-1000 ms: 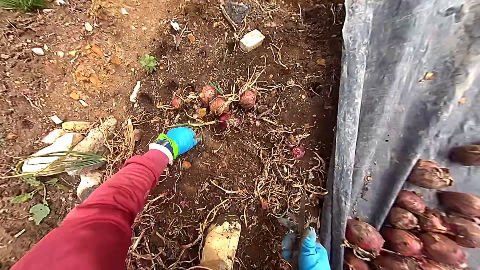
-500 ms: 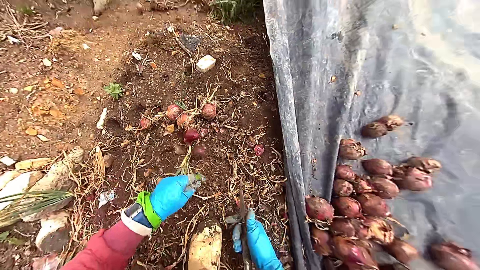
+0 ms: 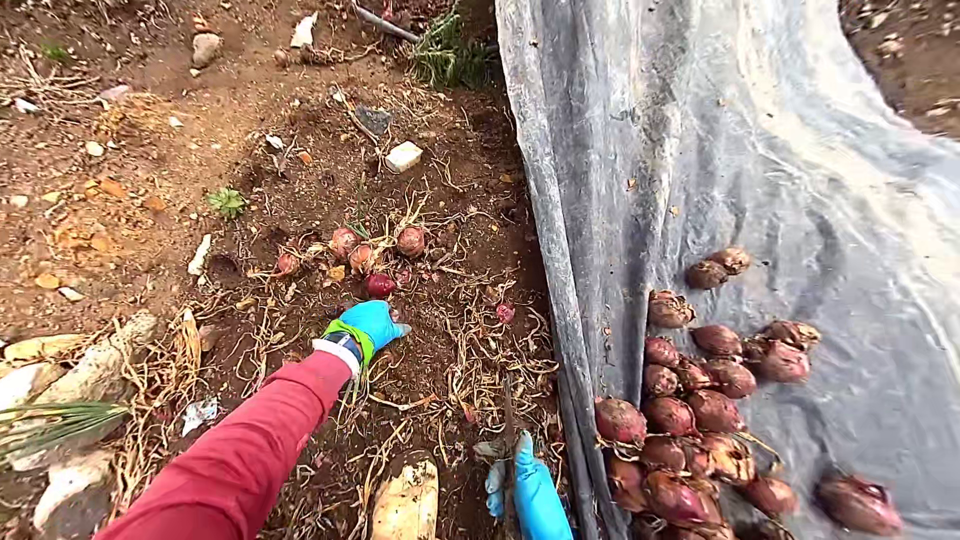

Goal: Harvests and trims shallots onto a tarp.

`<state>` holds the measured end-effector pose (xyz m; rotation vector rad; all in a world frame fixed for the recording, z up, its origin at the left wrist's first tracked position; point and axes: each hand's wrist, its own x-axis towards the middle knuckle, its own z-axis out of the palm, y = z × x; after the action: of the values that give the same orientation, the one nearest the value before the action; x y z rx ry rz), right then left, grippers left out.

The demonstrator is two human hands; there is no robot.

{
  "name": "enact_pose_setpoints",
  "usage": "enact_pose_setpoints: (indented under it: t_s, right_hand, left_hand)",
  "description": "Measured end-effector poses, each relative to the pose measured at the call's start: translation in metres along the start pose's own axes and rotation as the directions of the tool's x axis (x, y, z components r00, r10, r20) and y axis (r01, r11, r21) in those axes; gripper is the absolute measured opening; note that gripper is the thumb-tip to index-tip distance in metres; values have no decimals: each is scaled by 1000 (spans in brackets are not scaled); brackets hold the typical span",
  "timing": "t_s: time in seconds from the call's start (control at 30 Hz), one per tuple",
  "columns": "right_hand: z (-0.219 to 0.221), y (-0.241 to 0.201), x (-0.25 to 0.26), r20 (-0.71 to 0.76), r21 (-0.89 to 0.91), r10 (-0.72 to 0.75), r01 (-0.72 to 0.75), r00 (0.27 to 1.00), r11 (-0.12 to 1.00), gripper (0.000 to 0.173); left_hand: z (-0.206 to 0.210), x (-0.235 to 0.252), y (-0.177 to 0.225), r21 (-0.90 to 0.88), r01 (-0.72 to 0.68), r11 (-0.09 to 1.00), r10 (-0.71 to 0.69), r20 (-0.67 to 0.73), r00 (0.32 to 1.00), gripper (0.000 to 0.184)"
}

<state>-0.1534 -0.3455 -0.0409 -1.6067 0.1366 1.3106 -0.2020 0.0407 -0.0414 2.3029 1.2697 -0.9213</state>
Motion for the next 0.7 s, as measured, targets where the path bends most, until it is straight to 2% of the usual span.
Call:
enact_pose_setpoints:
  t_s: [0.07,0.17,0.23,0.27,0.33,0.4,0.47,0.5,0.53,0.57,0.6,0.63,0.67,0.7]
  right_hand:
    - [8,-7,3,22,-15,17,-16,1000,1000,92]
    - [27,-21,21,131,-13,-7,9,991,1000,89]
    - [48,-37,35,224,-21,-83,90,971,996,88]
    - [59,-50,39,228,-45,-122,136,966,990,88]
    - [76,-80,46,169,-216,-142,177,975,960,86]
    - [76,-99,48,125,-383,-49,94,991,919,84]
    - [63,-107,42,159,-387,-31,91,987,918,82]
    - [56,-104,34,182,-322,-84,140,980,936,83]
    - [51,-98,28,180,-252,-156,198,971,947,85]
    - [47,-89,23,144,-218,-220,248,965,944,83]
    - [43,-78,19,84,-229,-257,270,963,935,79]
    - [42,-69,16,-2,-266,-265,255,964,930,73]
    - [40,-63,11,-100,-301,-263,223,959,927,68]
    - [39,-63,4,-207,-304,-278,208,938,930,67]
  left_hand:
    - [14,9,8,79,-67,995,67,5,998,60]
    - [1,-39,28,84,-221,972,226,-58,972,56]
    - [-3,-83,42,67,-355,933,359,-54,932,57]
    - [0,-102,48,65,-428,901,431,-41,901,55]
    - [6,-124,54,67,-539,839,542,-28,840,48]
    - [3,-123,51,73,-490,869,492,-18,870,49]
    - [-4,-105,43,16,-324,946,325,-33,945,54]
    - [-8,-94,37,-105,-242,964,238,-54,970,57]
    - [-12,-87,32,-316,-181,931,170,-62,984,56]
    - [-15,-87,31,-575,-136,807,151,-22,988,53]
    - [-19,-98,39,-810,-58,583,186,63,980,52]
    - [-20,-113,51,-919,34,393,253,143,957,51]
    - [-16,-130,66,-947,98,307,331,203,922,51]
    - [-9,-145,84,-949,118,293,398,233,887,53]
